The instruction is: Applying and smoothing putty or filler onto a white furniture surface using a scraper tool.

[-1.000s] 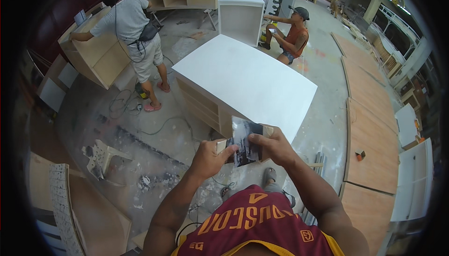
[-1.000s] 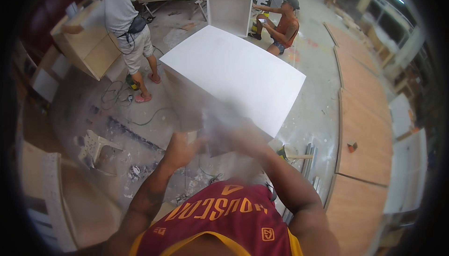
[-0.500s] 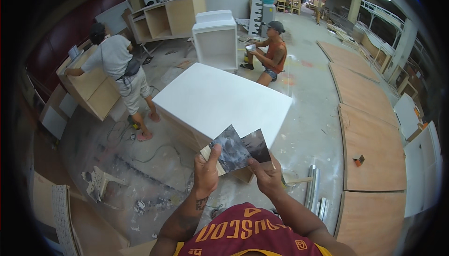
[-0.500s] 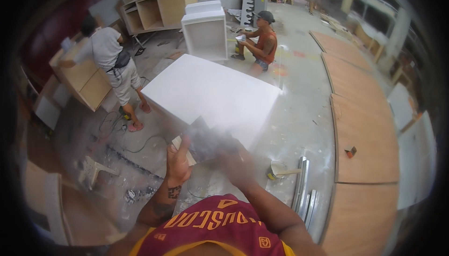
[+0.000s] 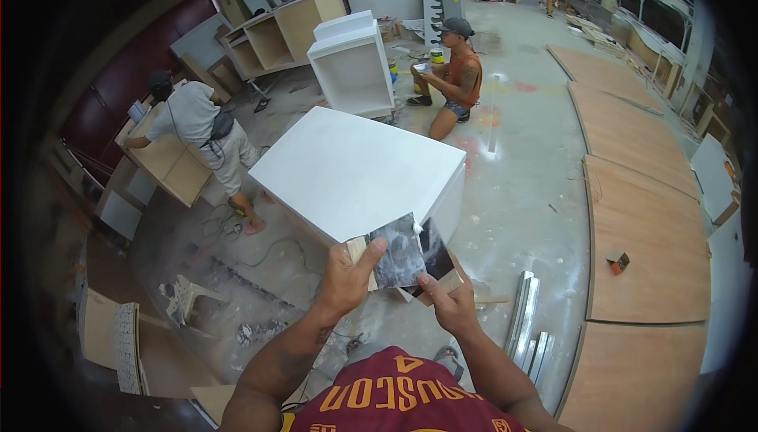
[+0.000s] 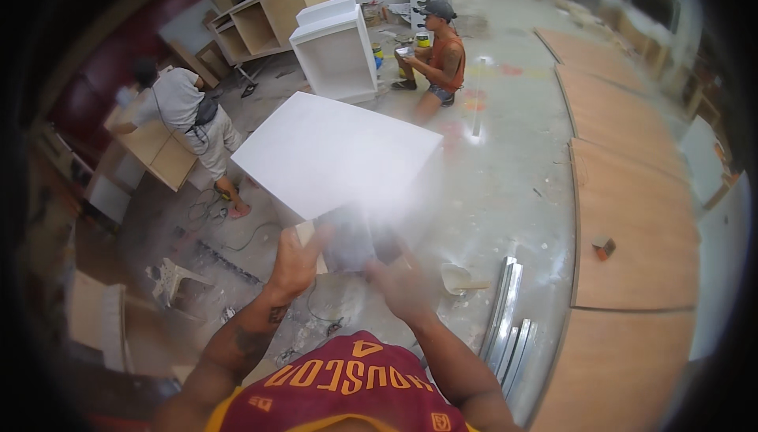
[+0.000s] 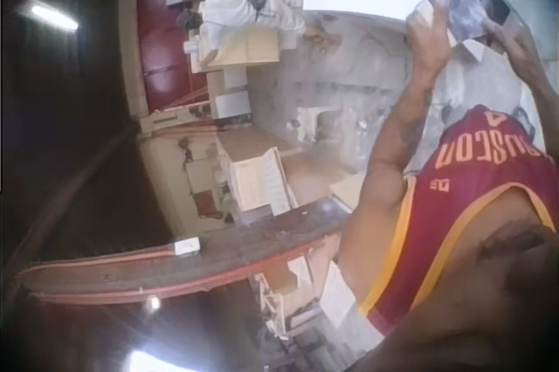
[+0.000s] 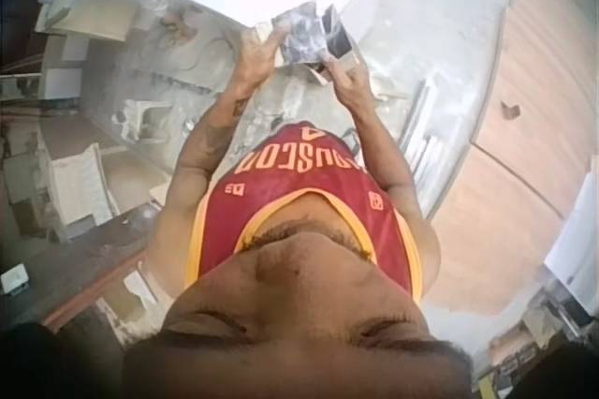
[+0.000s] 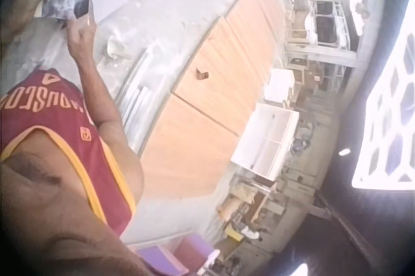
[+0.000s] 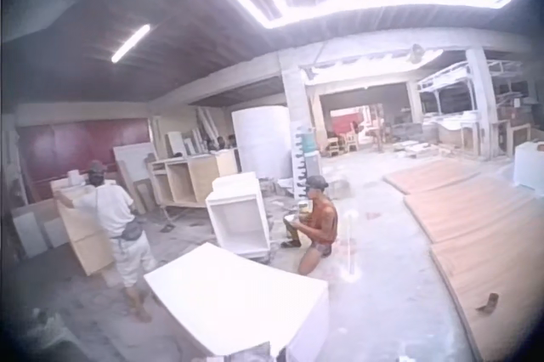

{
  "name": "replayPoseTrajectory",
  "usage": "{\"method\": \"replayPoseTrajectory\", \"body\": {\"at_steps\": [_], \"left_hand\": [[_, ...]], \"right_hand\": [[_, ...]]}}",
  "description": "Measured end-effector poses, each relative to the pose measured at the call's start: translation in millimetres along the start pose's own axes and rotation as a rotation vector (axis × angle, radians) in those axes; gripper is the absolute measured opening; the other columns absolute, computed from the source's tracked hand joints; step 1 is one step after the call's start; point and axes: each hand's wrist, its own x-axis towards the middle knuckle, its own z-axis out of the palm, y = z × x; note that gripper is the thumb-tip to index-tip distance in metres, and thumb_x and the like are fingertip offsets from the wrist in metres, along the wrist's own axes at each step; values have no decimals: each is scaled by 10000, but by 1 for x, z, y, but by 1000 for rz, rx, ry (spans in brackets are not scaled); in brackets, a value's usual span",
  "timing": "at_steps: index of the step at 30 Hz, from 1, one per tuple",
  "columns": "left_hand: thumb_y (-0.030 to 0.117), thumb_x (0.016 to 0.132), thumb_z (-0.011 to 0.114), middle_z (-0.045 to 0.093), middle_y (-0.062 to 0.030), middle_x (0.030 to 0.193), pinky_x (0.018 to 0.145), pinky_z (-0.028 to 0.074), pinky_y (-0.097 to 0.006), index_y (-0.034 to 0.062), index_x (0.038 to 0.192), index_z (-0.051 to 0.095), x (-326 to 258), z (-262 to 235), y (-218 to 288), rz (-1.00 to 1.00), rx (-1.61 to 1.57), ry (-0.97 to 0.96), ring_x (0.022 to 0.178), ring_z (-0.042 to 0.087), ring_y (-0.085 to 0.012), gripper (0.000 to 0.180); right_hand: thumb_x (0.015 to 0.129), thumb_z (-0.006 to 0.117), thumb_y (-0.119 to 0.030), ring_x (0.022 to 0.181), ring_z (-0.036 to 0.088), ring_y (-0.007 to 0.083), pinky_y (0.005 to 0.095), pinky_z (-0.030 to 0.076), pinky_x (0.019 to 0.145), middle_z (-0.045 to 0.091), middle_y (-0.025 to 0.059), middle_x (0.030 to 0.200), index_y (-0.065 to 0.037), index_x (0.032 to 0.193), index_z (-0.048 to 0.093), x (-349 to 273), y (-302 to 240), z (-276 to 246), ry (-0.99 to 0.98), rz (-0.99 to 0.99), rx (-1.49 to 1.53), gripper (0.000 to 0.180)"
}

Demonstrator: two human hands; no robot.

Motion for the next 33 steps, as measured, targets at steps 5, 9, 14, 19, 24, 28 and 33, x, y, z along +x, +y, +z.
{"method": "replayPoseTrajectory", "body": {"at_steps": [5,9,14,19,24,28,33], "left_hand": [[134,984,573,692,-12,832,650,488,-252,-47,977,696,6,13,6,7,179,-12,758,609,-65,219],[133,976,576,691,-6,821,647,485,-254,-51,979,694,4,-6,-4,-58,248,-53,752,608,-68,219],[241,997,625,606,60,758,554,416,-236,20,842,658,8,-46,-27,339,108,195,659,504,-26,272],[140,1007,587,691,-12,933,646,485,-233,-4,1001,678,-10,-138,-55,177,-390,341,775,626,-57,171],[135,1011,573,637,40,815,593,433,-214,-3,973,671,-36,-203,-60,297,-242,529,703,553,-25,173],[221,1004,612,656,25,842,636,442,-215,-22,1017,694,-66,-253,-59,239,-267,550,744,538,-21,257],[192,972,646,736,-106,919,700,501,-272,-54,1094,680,-87,-296,-69,243,129,399,814,644,-100,278]], "right_hand": [[970,587,-250,789,646,202,352,509,741,693,108,908,-13,1255,583,6,14,-14,95,-99,29,371],[961,589,-230,764,643,208,351,505,707,684,119,891,1,1166,607,11,-1,-22,-173,-57,-61,310],[935,597,-181,766,641,174,333,500,703,683,106,903,18,1106,631,32,-8,3,-165,-141,-154,264],[932,623,-93,952,686,201,342,559,864,673,131,1099,60,1231,563,45,-35,66,-40,107,408,341],[913,646,-86,939,689,209,358,564,851,675,132,1089,60,1231,565,60,-8,172,-193,249,215,359],[905,653,-89,976,670,199,337,547,855,674,110,1097,50,1222,581,79,-16,243,-234,319,156,354],[899,656,-99,984,661,185,320,535,857,679,106,1100,53,1225,587,97,-38,294,-323,314,226,367]]}}
